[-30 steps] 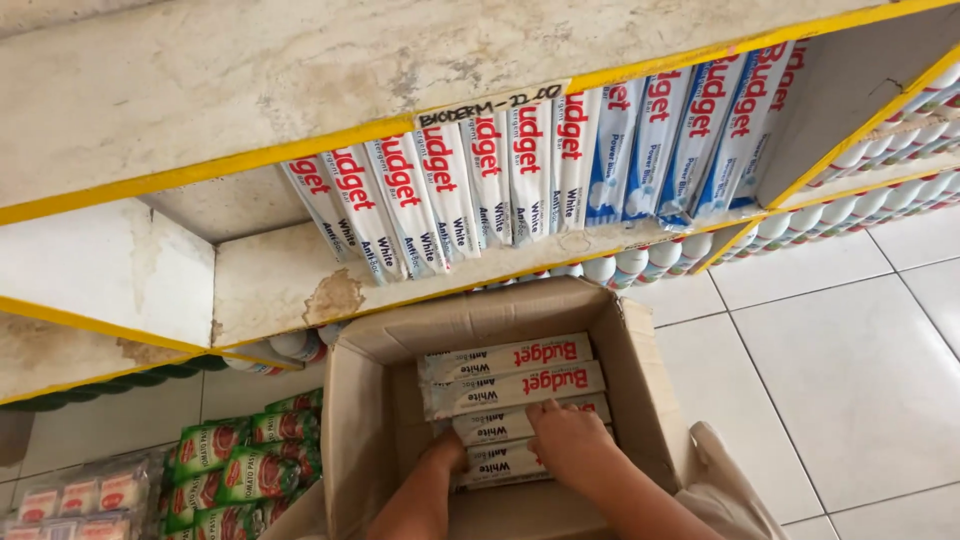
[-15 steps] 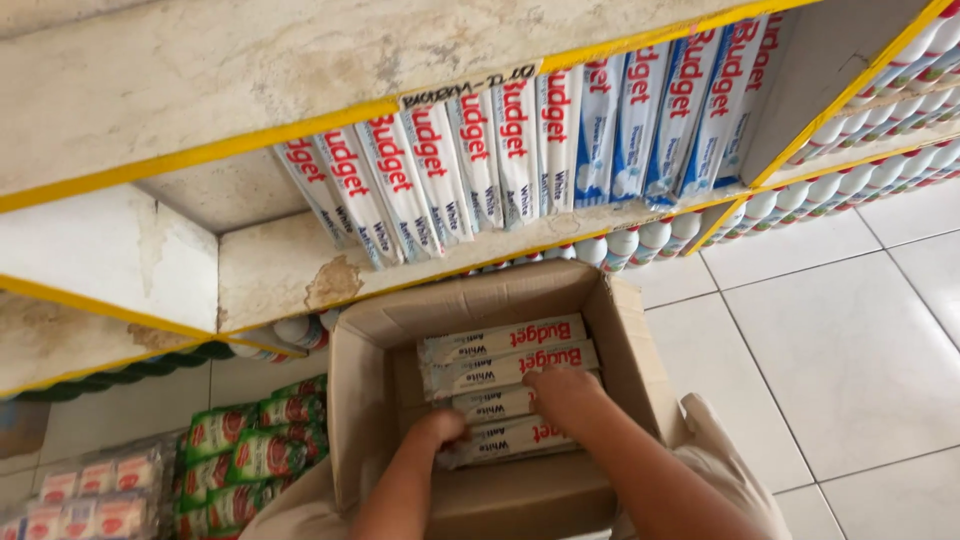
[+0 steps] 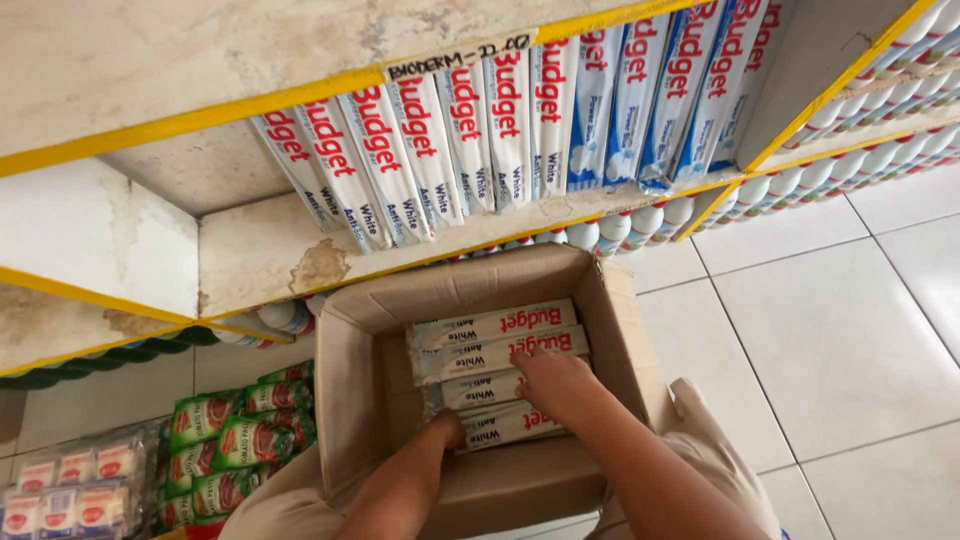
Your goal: Stocking individual detergent bars from a cardboard box onto a retail shelf.
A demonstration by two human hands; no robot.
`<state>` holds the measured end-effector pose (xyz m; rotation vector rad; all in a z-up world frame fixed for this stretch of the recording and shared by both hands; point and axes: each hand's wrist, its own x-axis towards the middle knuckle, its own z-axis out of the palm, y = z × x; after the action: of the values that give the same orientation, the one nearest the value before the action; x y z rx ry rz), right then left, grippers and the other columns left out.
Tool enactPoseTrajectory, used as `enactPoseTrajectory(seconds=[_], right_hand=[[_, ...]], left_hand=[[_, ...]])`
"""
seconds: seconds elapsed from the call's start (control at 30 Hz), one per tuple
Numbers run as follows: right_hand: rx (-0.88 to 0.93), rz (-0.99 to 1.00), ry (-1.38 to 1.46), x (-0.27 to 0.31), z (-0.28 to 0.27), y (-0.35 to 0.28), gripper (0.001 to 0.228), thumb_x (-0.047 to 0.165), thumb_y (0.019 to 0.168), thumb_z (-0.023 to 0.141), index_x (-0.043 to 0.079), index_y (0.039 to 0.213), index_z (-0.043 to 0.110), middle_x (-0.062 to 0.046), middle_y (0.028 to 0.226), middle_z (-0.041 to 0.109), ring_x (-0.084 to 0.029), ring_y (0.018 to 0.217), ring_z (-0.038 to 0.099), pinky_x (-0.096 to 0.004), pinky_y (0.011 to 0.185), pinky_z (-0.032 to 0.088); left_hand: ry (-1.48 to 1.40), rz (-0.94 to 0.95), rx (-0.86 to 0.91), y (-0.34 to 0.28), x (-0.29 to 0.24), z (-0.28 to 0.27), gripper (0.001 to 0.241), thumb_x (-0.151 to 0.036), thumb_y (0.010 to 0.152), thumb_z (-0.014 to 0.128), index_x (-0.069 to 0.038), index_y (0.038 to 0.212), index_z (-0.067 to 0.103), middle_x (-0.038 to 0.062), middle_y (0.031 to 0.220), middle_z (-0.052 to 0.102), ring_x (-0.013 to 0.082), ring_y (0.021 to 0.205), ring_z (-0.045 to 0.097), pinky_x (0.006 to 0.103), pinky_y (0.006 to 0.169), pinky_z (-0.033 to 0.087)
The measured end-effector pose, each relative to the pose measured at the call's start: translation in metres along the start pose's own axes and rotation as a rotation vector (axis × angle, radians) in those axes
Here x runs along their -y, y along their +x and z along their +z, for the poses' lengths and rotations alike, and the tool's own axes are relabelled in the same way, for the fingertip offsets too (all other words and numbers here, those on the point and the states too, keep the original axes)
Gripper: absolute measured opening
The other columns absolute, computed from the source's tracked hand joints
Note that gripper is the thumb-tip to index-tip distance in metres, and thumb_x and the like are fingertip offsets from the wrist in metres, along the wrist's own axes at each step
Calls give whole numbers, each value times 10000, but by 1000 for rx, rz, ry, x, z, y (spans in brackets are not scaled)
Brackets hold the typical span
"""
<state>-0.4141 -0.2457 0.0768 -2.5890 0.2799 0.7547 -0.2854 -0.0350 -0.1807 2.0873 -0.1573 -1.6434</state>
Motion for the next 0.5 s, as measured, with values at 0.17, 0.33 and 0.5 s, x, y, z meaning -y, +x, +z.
enactPoseTrajectory(seconds=[0.17,0.33,0.5], right_hand=[[-29,-45,9,5,-9,-2,481,310,925,696,192,1374,573,-134,1213,680,-334,1173,645,-478,985,519],[38,-36,-44,1,1,1,546,294,879,743,213,1391,572,-128,1250,674,-320,1205,635,-459,1014,510],[153,-2,-138,6,7,9,1004,324,706,940,267,1530,369,-46,1496,494,-332,1399,450,-554,1108,424]], left_hand=[[-64,8,26,5,7,-1,513,-127,870,748,-19,1343,582,199,1364,579,338,1132,611,475,934,547],[-140,6,47,-35,13,-6,540,-138,862,774,-29,1351,573,192,1371,566,335,1137,596,476,937,539],[-464,225,68,-118,-54,0,418,-113,825,781,-18,1201,627,172,1193,662,264,964,675,404,807,580]])
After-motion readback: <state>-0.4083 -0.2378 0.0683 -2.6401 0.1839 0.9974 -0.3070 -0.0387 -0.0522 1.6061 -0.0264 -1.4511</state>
